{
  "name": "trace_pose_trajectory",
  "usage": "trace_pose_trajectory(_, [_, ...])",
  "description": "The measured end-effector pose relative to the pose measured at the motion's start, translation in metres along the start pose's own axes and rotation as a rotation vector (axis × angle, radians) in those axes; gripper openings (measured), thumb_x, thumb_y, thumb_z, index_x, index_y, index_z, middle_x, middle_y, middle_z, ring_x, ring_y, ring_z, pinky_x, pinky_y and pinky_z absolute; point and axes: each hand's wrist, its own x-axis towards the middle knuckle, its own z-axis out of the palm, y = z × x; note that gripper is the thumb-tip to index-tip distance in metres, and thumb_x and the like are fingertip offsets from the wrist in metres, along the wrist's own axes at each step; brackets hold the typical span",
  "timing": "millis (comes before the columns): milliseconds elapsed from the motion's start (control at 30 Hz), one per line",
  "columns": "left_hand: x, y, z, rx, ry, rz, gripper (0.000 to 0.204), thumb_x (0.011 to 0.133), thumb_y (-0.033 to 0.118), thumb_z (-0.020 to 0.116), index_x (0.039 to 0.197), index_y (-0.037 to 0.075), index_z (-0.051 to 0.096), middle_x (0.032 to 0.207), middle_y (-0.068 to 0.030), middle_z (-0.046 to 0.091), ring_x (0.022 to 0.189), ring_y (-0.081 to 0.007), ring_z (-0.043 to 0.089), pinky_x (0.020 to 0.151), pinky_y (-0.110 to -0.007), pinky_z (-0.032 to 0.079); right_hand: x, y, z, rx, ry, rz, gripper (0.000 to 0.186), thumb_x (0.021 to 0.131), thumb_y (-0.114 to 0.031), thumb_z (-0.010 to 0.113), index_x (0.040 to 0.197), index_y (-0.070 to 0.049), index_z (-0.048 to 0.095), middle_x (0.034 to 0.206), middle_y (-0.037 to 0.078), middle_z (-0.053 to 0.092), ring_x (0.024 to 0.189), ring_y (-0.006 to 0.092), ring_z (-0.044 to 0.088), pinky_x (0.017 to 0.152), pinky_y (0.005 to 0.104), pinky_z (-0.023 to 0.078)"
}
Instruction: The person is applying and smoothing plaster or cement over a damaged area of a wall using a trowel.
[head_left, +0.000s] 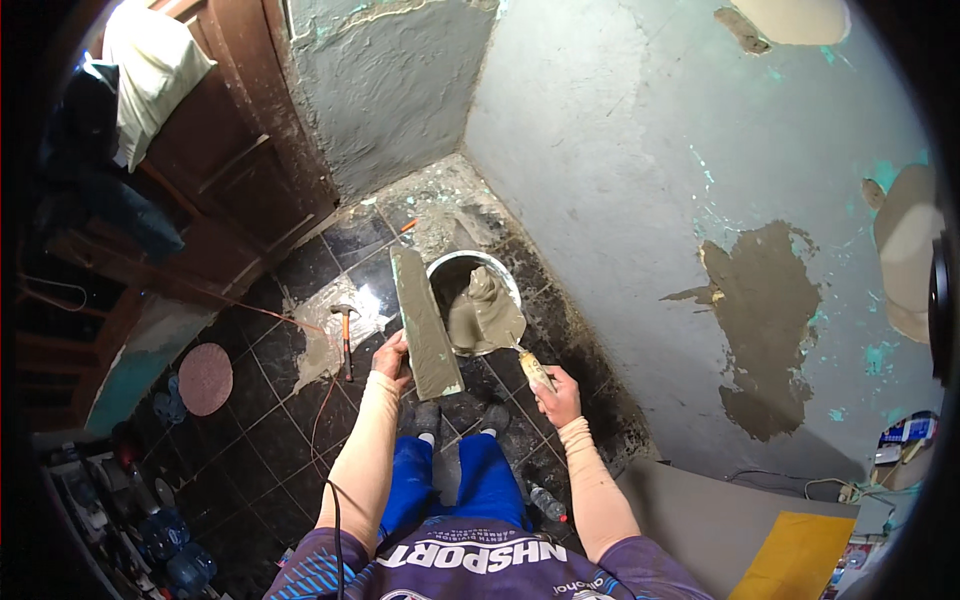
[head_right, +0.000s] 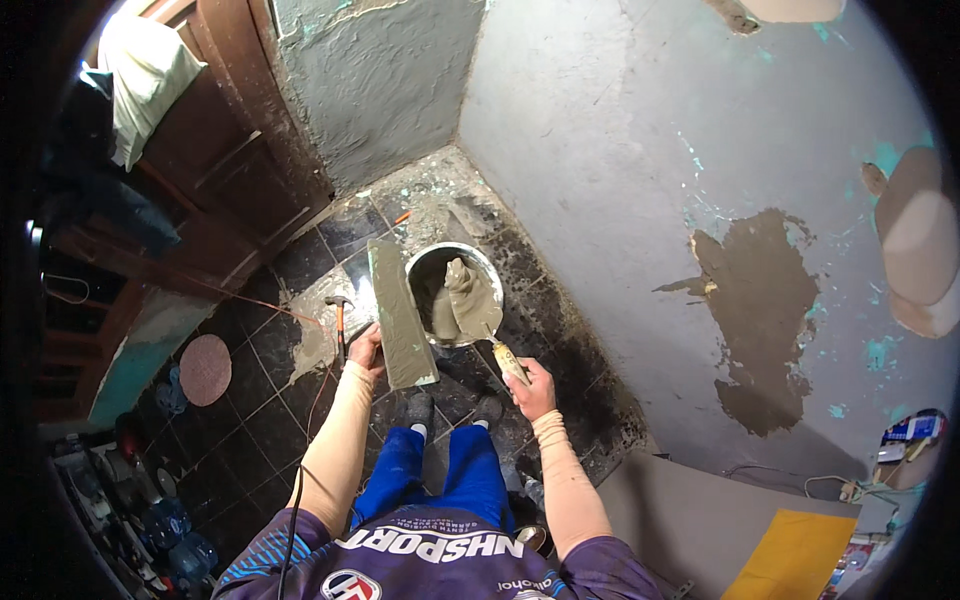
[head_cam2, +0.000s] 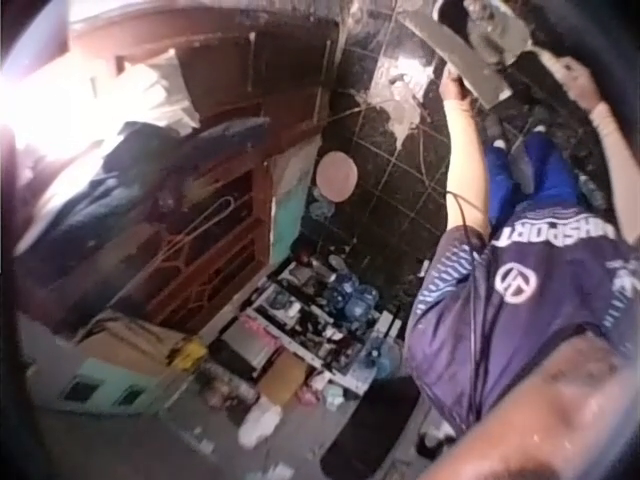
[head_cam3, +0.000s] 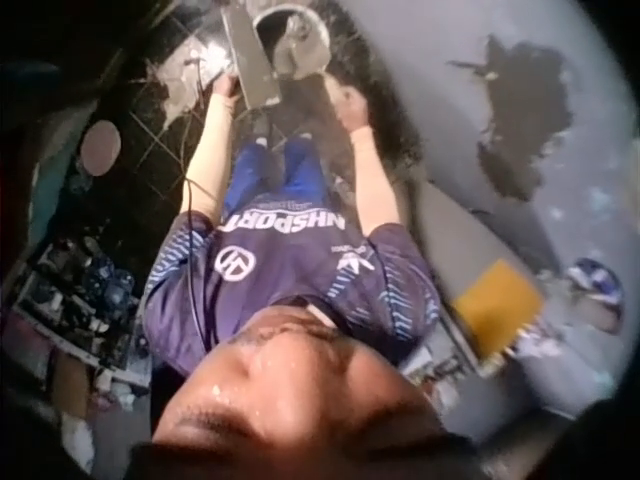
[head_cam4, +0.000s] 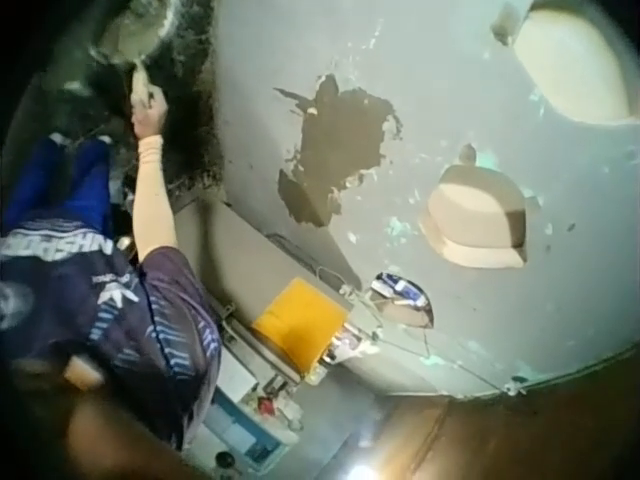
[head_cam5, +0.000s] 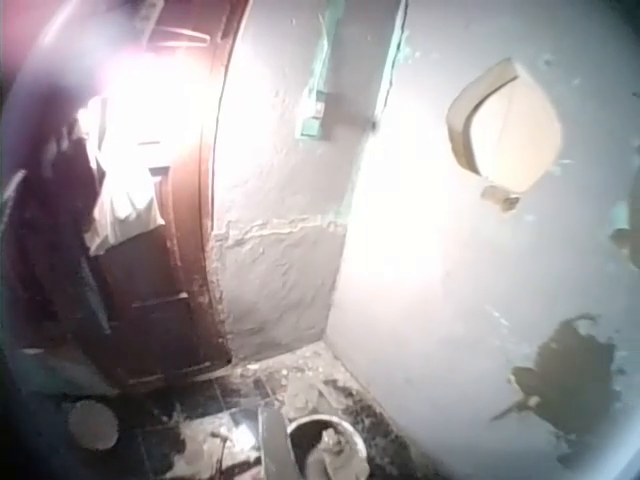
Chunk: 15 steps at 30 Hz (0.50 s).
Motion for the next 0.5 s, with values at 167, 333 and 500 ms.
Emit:
trace_pose_trajectory(167, [0.034,-0.017,0.027,-0.006,-0.171,-0.061,0.044,0.082,0.001,0.04,0.126,0.0,0.047,0.112,-0.0102,0.06,0.098,-0.0228,0.059,0.087,-0.036,0.047,-0.018,-0.061,-0.021,-0.103,-0.034,-0.081,0.027,0.08,-0.013,0.063,0.102,-0.001,0.056,0.064,-0.001,0.055,0.045,0.0026,0.042,0.041,0.0193,0.034])
trace_pose_trajectory(333, [0.03,-0.031,0.082,-0.015,-0.201,-0.158,0.044,0.082,0.002,0.044,0.125,0.005,0.049,0.115,-0.0092,0.058,0.1,-0.0235,0.059,0.086,-0.038,0.048,-0.019,-0.096,-0.034,-0.342,0.033,-0.298,0.026,0.077,-0.015,0.064,0.098,0.0,0.058,0.082,0.012,0.066,0.073,0.0168,0.065,0.065,0.0292,0.05])
trace_pose_trajectory(500, [0.038,-0.039,0.096,-0.125,-0.27,-0.229,0.048,0.08,-0.001,0.043,0.127,0.004,0.047,0.115,-0.0106,0.058,0.1,-0.025,0.059,0.086,-0.04,0.049,-0.027,-0.139,-0.026,-0.635,0.052,-0.334,0.03,0.075,-0.02,0.065,0.099,-0.003,0.057,0.084,0.018,0.063,0.073,0.0326,0.063,0.065,0.0355,0.051])
